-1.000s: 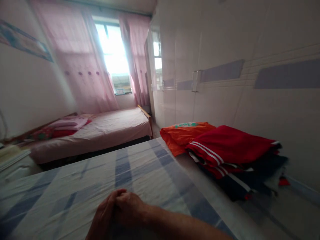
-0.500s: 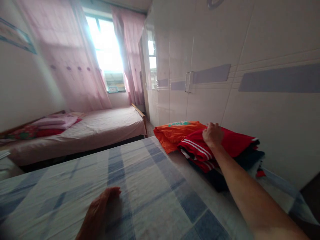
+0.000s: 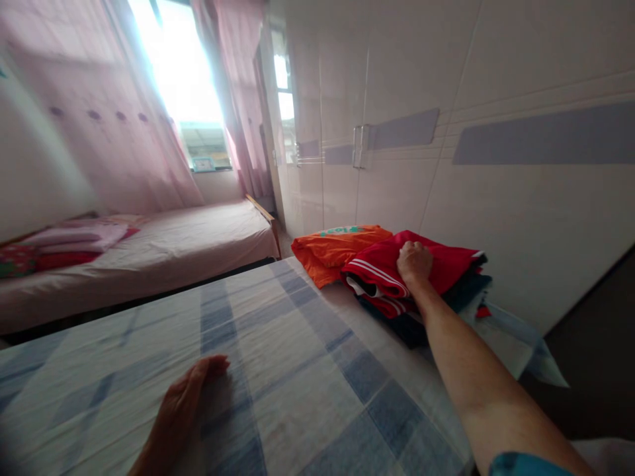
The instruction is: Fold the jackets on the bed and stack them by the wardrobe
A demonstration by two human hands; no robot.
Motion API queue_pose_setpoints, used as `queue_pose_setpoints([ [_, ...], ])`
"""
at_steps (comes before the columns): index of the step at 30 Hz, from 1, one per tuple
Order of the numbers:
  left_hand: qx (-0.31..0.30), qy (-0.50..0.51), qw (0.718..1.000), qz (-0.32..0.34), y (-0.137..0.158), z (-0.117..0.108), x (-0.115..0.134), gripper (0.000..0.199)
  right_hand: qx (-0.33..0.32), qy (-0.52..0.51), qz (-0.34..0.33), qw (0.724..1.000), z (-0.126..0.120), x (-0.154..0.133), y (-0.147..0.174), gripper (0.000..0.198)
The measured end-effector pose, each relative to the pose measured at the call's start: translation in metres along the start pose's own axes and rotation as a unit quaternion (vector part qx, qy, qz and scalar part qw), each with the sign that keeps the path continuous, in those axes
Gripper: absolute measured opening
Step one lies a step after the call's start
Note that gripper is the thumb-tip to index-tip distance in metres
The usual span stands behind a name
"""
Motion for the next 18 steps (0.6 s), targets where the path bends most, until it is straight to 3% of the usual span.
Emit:
queue_pose_setpoints([
  [4,0.003,0.003,1.000,0.003,0.003,0.000,0.006,0.062,0.011,-0.097,0.025,0.995,-0.009,0.000,0.004,0.027],
  [7,0.002,0.012,1.000,0.000,0.003,0.000,0.006,0.063,0.011,-0.207,0.017,0.978,-0.020,-0.023,0.008,0.028],
  [10,-0.004,0.015,1.000,-0.003,0.000,0.001,0.002,0.062,-0.007,-0.330,-0.033,0.943,-0.031,-0.077,0.017,0.031],
  [13,-0.006,0.010,1.000,-0.003,-0.001,0.002,0.000,0.062,-0.041,-0.434,-0.088,0.896,-0.047,-0.149,0.036,0.030],
  [14,-0.008,0.008,1.000,-0.003,0.000,0.003,0.001,0.062,-0.061,-0.481,-0.109,0.868,-0.053,-0.176,0.044,0.029],
  [18,-0.014,0.009,1.000,0.004,0.003,0.002,0.006,0.057,-0.163,-0.731,-0.174,0.639,-0.092,-0.286,0.082,0.024],
])
Point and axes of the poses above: each hand's wrist, its own y-axis away from the middle knuckle, its own z-axis out of the palm, x = y × z, the point moved 10 cm from there along -y, towards the middle knuckle, and after that the axes turned 12 degrees about -z, right-handed, at the moved point
